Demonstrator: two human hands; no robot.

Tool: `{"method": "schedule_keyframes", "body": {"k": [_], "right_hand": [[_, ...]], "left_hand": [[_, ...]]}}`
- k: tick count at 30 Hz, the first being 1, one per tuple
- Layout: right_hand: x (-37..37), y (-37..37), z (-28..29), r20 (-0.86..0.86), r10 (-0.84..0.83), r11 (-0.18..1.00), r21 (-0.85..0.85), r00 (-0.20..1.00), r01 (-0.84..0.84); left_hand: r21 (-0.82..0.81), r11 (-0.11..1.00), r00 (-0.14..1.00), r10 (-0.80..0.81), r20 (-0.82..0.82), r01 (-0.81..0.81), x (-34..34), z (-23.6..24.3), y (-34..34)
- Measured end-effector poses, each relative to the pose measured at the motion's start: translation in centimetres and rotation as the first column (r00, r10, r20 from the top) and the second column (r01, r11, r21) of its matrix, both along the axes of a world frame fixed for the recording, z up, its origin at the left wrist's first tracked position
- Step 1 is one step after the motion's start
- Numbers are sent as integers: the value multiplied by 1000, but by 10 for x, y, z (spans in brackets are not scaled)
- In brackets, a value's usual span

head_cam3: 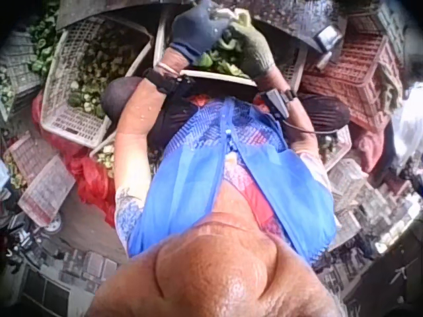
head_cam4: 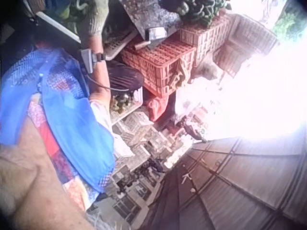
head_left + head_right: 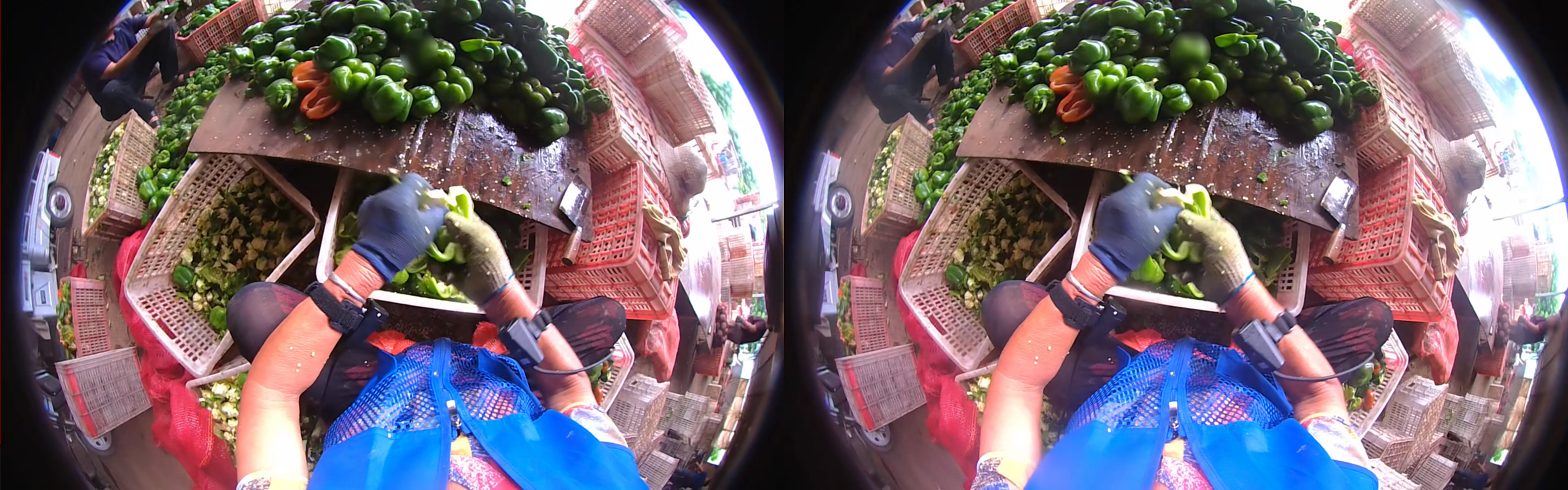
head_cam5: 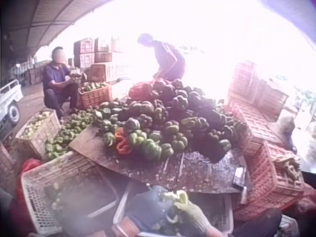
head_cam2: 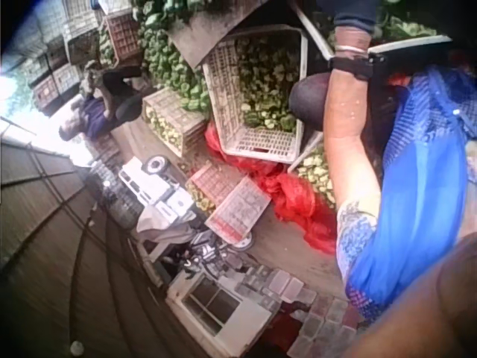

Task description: Cutting and deseeding green bell peppers for processing at a large scale.

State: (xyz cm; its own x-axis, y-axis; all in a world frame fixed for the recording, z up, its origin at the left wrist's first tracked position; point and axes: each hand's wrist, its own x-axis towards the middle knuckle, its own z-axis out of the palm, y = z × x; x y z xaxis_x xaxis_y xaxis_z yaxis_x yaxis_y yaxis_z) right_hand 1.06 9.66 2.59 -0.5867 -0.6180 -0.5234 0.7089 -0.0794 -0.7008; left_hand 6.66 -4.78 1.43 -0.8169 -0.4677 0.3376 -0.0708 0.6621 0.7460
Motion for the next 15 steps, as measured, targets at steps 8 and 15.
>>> {"method": "schedule_keyframes", "body": {"k": [8, 15], "right_hand": [[-11, 9, 10, -250, 29, 997, 79, 968, -9], [-109, -32, 15, -809, 560, 777, 588, 181, 224]], "left_hand": [[493, 841, 926, 341, -162, -224, 13, 16, -70], [-103, 643, 642, 712, -284, -759, 91, 23, -145]]}}
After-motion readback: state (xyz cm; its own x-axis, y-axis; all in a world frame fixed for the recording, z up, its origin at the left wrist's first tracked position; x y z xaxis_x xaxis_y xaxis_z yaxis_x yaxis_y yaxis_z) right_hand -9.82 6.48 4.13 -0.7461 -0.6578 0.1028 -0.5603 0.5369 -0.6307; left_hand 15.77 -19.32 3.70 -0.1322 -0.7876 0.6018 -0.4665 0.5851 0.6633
